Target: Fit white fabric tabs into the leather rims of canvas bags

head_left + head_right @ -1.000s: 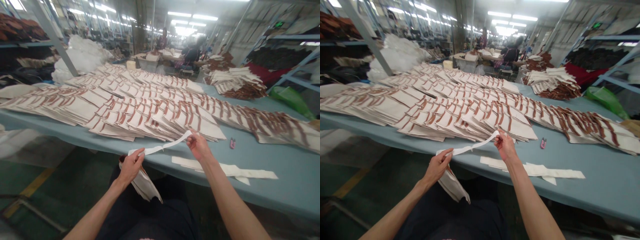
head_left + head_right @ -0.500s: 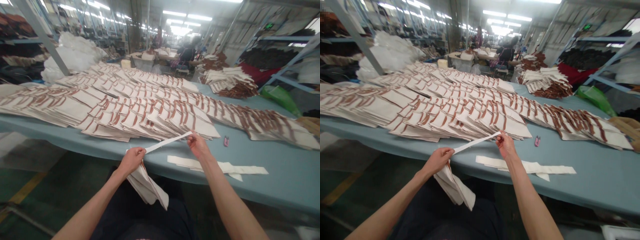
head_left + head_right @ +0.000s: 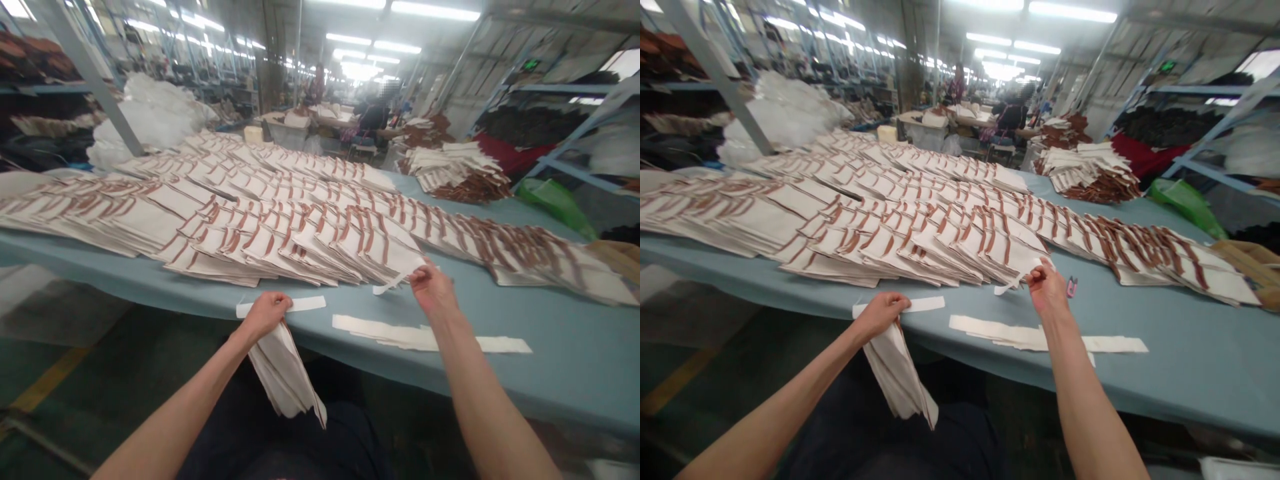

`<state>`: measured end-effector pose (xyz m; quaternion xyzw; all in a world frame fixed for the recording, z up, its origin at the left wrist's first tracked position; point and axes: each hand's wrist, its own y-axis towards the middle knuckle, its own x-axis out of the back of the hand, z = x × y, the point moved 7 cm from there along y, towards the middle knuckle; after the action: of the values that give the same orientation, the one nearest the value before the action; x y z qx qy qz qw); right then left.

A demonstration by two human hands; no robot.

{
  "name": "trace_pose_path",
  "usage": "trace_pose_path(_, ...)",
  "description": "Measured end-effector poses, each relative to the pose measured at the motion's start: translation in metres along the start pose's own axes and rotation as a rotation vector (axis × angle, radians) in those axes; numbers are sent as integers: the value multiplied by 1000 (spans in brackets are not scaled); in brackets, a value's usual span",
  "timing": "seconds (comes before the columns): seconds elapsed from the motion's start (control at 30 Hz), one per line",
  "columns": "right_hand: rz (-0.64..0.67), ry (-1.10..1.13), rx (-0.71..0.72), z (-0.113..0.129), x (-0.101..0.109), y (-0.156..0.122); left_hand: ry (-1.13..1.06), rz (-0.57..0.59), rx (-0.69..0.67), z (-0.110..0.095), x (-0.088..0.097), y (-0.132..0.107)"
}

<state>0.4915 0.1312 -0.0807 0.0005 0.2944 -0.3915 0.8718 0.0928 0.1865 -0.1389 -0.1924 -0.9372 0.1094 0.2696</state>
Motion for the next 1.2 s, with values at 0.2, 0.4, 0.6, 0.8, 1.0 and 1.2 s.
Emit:
trace_pose_path(0.2, 97, -56, 78, 24, -6, -35, -167, -31, -101, -3, 11, -17)
trace_pose_path(0.4, 245, -125, 125, 23, -42, -82, -212, -202, -259, -12, 14, -46)
trace_pose_path(0.6, 448, -128, 84, 6, -90, -143, -223, -79, -320, -24, -3, -67)
trace_pose_path(0.8, 626, -97, -61, -35, -131, -204, -324, 298, -301, -30, -56, -104)
trace_pose_path(1.0, 563, -101, -96, -54, -126, -247, -583, 393, -261, -38, -86, -126)
trace_pose_path(1.2, 438, -275, -134, -75, -60, -257, -836, 41, -178, -35, -58, -133)
